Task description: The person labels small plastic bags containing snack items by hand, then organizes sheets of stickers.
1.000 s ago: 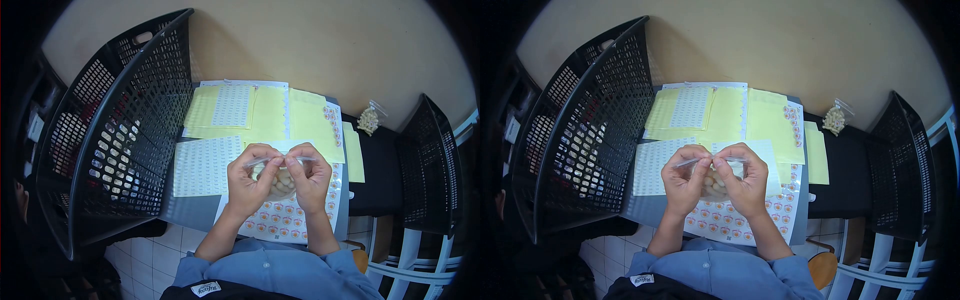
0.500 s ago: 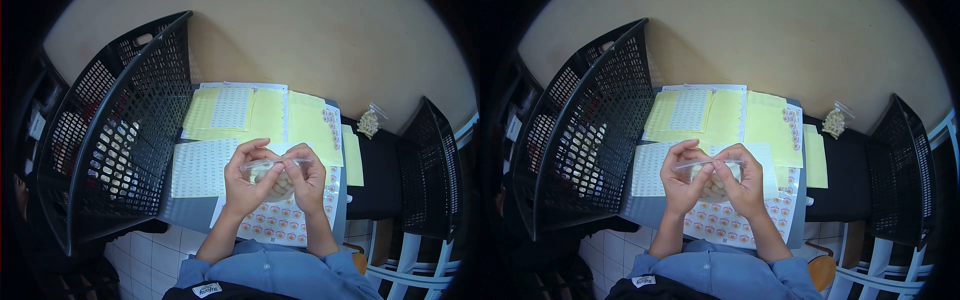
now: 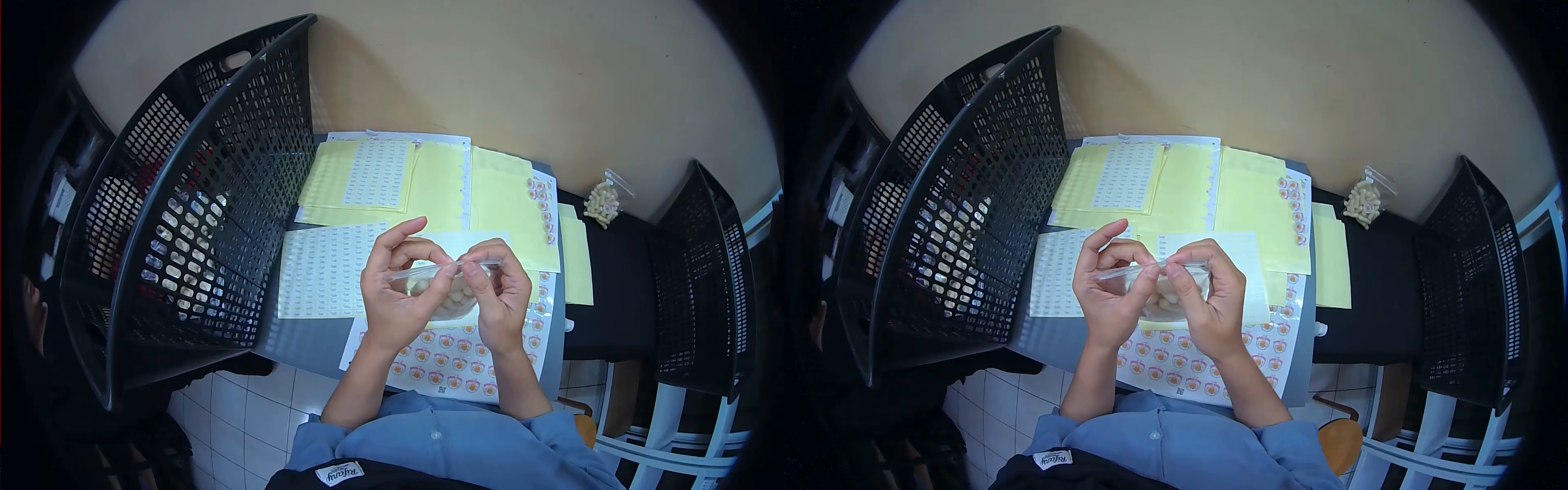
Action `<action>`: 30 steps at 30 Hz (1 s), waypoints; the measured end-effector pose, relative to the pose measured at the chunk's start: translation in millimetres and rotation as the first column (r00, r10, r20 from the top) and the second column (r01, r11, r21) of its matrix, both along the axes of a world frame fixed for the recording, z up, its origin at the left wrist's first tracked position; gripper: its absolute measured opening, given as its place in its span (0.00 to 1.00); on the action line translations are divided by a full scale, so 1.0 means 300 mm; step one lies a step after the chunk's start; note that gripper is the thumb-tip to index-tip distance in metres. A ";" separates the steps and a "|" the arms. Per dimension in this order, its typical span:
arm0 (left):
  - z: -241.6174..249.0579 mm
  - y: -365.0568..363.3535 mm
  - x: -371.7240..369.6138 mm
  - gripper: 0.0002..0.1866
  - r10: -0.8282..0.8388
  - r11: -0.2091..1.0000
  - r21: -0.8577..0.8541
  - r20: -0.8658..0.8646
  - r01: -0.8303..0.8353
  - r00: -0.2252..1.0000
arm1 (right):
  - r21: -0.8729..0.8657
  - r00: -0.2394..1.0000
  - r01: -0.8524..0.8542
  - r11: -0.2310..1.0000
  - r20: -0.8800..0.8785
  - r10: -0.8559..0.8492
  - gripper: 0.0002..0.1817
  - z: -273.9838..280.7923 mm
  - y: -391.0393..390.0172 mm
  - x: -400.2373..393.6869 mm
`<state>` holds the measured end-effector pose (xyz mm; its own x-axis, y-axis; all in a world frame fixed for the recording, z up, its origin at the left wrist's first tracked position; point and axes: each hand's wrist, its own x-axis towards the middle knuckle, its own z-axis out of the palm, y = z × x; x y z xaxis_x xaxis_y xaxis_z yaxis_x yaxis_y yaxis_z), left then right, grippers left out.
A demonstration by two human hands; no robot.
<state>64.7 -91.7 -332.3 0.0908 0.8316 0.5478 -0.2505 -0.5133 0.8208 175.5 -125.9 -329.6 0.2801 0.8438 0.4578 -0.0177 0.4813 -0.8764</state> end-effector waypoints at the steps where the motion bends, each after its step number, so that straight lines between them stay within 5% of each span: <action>1: 0.000 -0.002 0.000 0.27 0.001 1.000 -0.002 -0.001 -0.001 1.000 | -0.002 1.000 -0.001 1.000 -0.001 0.001 0.04 0.000 -0.001 -0.002; 13: 0.012 -0.011 -0.040 0.35 -0.005 0.991 -0.132 0.032 0.009 0.999 | -0.049 1.000 0.007 0.999 -0.019 -0.008 0.13 0.011 -0.002 -0.036; 15: 0.011 -0.013 -0.050 0.36 -0.025 0.977 -0.202 0.199 0.066 0.980 | -0.074 0.995 -0.016 0.997 -0.103 0.009 0.15 0.015 0.000 -0.044; 22: -0.025 0.015 -0.119 0.34 0.044 0.992 -0.122 0.124 -0.029 0.991 | -0.059 0.987 -0.105 0.993 -0.125 0.097 0.12 -0.003 0.012 -0.017; 25: -0.028 0.025 -0.138 0.32 0.059 0.998 -0.013 0.051 -0.058 0.997 | 0.078 0.971 0.129 0.989 0.192 -0.142 0.25 0.024 0.023 0.004; 27: -0.024 0.018 -0.140 0.33 0.069 0.997 0.025 0.010 -0.069 0.998 | 0.225 0.773 0.256 0.940 0.537 -0.339 0.25 0.078 0.000 0.014; 28: -0.023 0.017 -0.139 0.33 0.066 0.997 0.026 0.011 -0.066 0.998 | 0.227 0.771 0.259 0.939 0.537 -0.342 0.25 0.106 -0.011 0.005; 30: -0.020 0.015 -0.138 0.32 0.085 0.992 0.101 -0.096 -0.075 0.992 | 0.245 0.414 0.252 0.936 0.847 -0.333 0.16 0.140 -0.028 -0.022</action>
<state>23.3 -87.1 -338.5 0.0842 0.7818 0.6178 -0.1249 -0.6068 0.7850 168.8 -134.2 -287.6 -0.0718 0.7481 0.6597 0.8804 0.3585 -0.3106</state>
